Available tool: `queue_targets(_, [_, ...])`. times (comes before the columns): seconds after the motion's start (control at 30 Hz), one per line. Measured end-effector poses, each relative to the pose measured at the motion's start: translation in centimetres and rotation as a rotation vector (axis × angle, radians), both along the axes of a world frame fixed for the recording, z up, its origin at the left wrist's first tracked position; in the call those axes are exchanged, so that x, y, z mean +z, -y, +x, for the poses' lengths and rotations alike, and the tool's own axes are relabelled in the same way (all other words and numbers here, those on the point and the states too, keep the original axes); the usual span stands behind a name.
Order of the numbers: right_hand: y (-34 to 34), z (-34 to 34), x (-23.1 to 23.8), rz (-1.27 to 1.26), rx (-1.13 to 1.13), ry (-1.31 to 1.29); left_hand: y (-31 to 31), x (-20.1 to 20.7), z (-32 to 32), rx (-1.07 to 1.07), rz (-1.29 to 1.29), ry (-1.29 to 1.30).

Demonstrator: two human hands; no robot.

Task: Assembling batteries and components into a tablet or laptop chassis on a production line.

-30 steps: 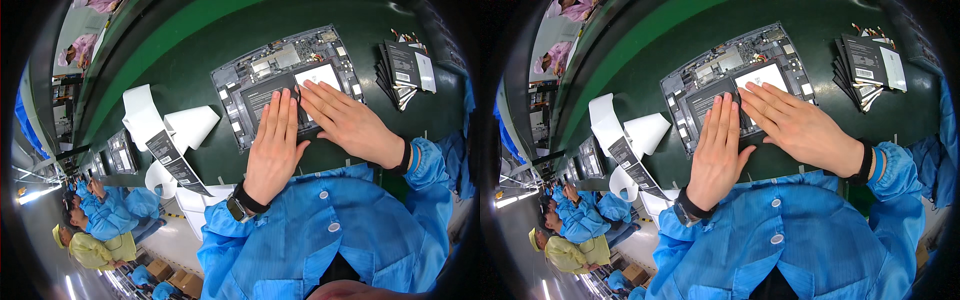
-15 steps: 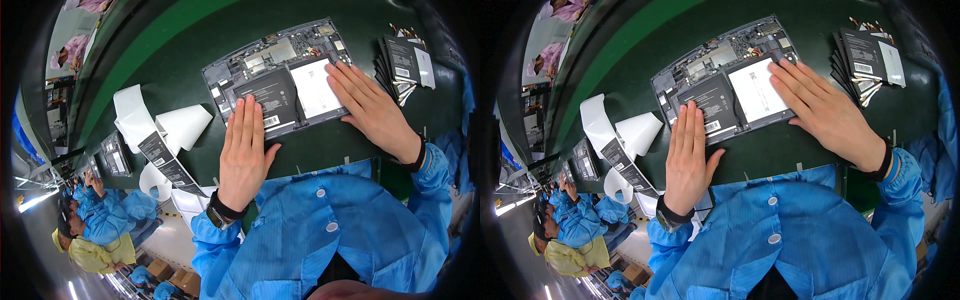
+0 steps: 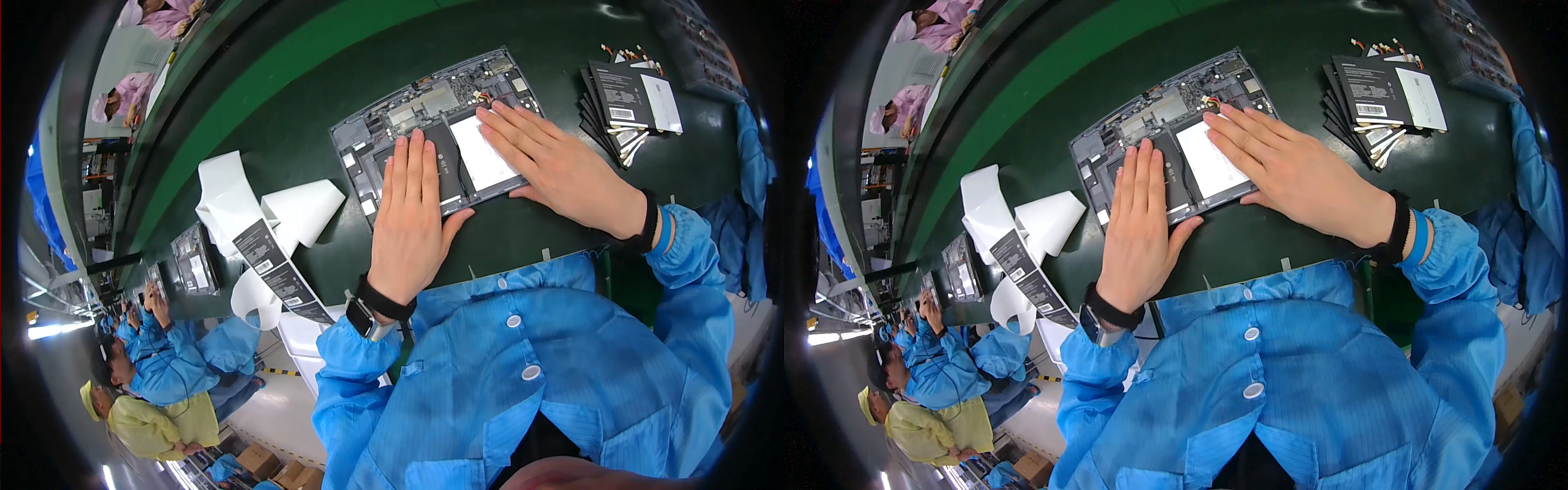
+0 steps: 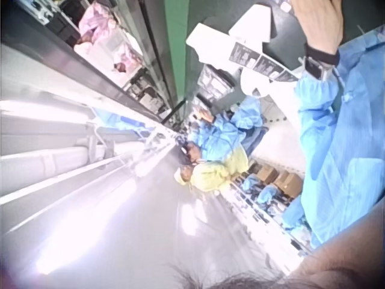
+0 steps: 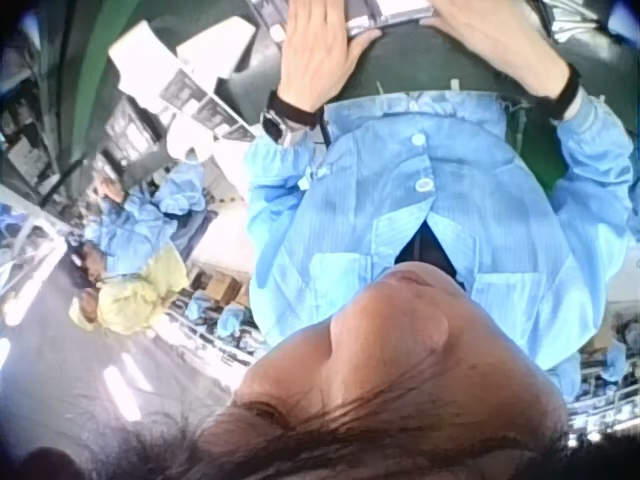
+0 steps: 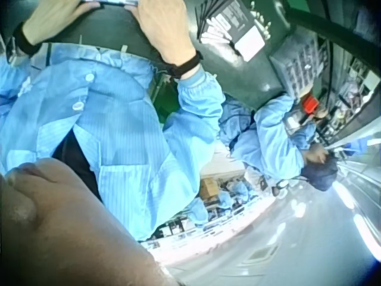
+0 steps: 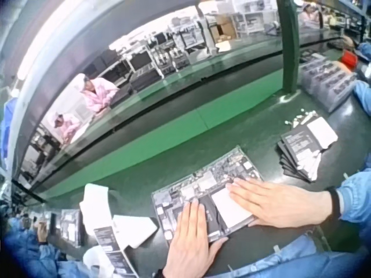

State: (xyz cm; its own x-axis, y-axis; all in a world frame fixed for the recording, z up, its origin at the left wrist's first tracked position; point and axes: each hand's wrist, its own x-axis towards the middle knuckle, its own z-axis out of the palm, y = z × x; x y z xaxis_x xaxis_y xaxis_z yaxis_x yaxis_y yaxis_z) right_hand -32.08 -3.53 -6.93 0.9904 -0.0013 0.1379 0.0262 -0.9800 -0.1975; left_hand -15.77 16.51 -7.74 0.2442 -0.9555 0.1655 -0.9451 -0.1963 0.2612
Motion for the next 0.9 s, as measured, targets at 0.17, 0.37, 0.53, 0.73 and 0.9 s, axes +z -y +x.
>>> queue_targets(0.17, [-0.4, -0.7, 0.5, -0.079, -0.01, -0.028, -1.3, 0.4, 0.7, -0.062, -0.041, -0.102])
queue_targets(0.37, [-0.4, -0.8, 0.0, 0.021, -0.055, 0.0, -4.2, 2.8, 0.7, -0.01, -0.182, -0.3])
queue_targets(0.53, [1.5, 2.7, -1.8, 0.067, -0.052, 0.135, -9.0, 2.6, 0.5, 0.18, -0.258, -0.287])
queue_targets(0.73, [3.2, 11.4, -3.6, -0.01, -0.162, 0.275, -13.7, 0.6, -0.2, 0.328, -0.193, -0.217])
queue_targets(0.9, [3.5, 18.7, -4.3, -0.028, -0.251, 0.3, -15.8, -2.3, -0.4, 0.342, -0.271, -0.271])
